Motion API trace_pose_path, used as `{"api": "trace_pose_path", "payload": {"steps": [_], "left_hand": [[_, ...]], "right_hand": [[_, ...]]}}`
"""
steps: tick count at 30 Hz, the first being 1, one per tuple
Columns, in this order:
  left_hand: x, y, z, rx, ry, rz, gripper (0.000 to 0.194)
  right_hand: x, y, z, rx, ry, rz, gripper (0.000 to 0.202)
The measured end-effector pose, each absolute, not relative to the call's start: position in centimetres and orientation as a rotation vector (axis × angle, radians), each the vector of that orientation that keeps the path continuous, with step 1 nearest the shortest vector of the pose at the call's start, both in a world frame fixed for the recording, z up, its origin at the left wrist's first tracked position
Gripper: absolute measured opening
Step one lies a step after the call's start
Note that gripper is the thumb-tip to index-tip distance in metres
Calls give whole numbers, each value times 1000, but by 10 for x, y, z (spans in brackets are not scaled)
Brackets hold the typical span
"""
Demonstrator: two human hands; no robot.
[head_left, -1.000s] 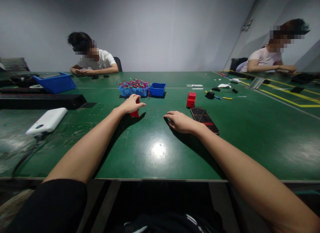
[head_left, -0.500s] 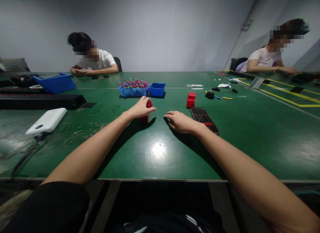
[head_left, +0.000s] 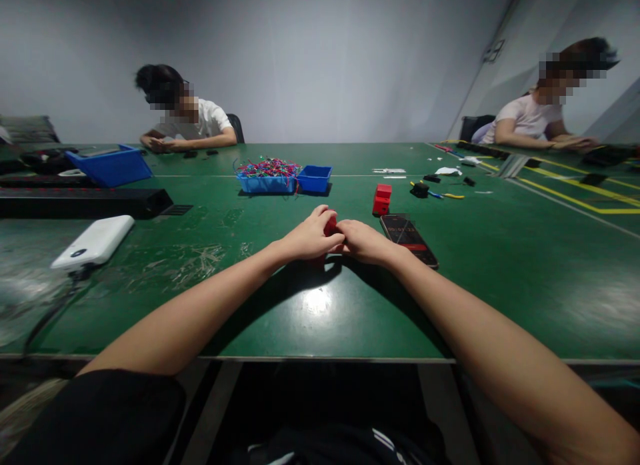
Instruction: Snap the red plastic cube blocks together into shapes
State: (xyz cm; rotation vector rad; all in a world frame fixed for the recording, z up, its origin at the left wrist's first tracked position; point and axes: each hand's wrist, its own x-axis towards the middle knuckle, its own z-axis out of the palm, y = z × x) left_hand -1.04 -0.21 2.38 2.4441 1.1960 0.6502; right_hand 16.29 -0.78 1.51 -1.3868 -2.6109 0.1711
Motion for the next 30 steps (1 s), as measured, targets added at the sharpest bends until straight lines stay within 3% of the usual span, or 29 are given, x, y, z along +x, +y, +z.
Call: {"api": "trace_pose_path", "payload": {"steps": [8,13,21,30], "left_hand": [[9,-2,10,1926,1108,1031,44],[16,-7,3,1672,997,1084,43],[17,-2,-2,1405,1092,1172,47],[8,9,-5,1841,1295,959,28]], "right_hand": [[162,-13,20,-1599,-2356,186,61],[164,-11,19,-1519,-2392,172,54],[164,-10,20,-1551,-2441,115,65],[165,-10,16,-1390,-2457,234,62]]}}
